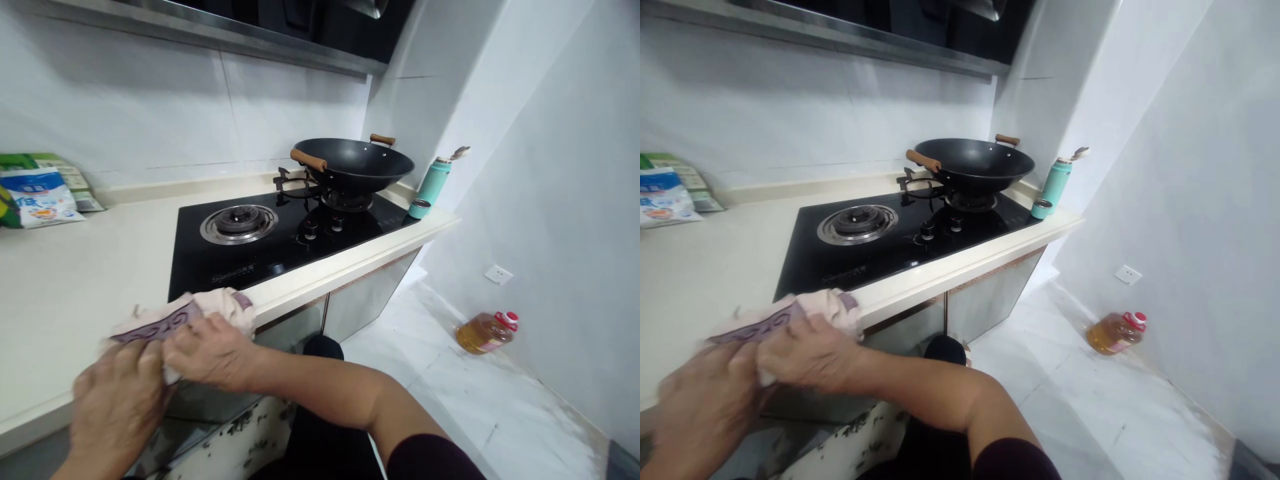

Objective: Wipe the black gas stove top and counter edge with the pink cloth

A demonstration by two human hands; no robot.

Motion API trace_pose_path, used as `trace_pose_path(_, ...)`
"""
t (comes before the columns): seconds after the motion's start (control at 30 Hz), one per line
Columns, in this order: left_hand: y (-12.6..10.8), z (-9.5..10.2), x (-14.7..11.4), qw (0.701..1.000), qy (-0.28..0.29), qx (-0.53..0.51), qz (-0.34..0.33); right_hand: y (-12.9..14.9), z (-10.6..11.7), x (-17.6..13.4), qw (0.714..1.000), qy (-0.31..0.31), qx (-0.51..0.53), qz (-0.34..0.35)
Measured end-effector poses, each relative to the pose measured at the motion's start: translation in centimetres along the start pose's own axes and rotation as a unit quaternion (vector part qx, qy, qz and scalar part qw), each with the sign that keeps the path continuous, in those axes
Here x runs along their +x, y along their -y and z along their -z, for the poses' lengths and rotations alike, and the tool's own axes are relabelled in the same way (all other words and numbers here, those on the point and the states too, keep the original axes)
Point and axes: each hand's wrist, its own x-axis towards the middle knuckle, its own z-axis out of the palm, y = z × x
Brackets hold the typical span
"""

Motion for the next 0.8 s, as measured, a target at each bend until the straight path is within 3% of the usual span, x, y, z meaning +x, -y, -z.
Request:
trace_pose_path(0.07,-3.9,-0.3,2.5,0.997,0.01,0.061,-0.054,-2.7,-0.8,-3.2,1.0,-0.011,0.007,-0.022)
trace_pose_path(0.17,-9.7,-1.0,6.1,0.989,-0.042,0.077,-0.115,-6.9,-1.2,-8.0,0.997,-0.032,0.012,-0.072)
trace_pose_path(0.33,-18.4,-2.5,11.2,0.984,-0.052,-0.022,-0.17,-14.1,-0.2,-15.6,0.989,-0.064,0.001,-0.136)
trace_pose_path(0.53,-28.7,-4.1,16.4,0.976,-0.005,-0.113,-0.187,-21.4,2.2,-22.9,0.984,-0.09,-0.025,-0.153)
trace_pose_path(0.67,-32.1,-4.8,18.5,0.974,-0.026,-0.121,-0.188,-23.3,3.0,-24.6,0.977,-0.103,-0.073,-0.171)
trace_pose_path(0.8,-31.8,-4.7,18.3,0.97,-0.036,-0.122,-0.206,-22.3,3.1,-24.1,0.969,-0.108,-0.102,-0.196)
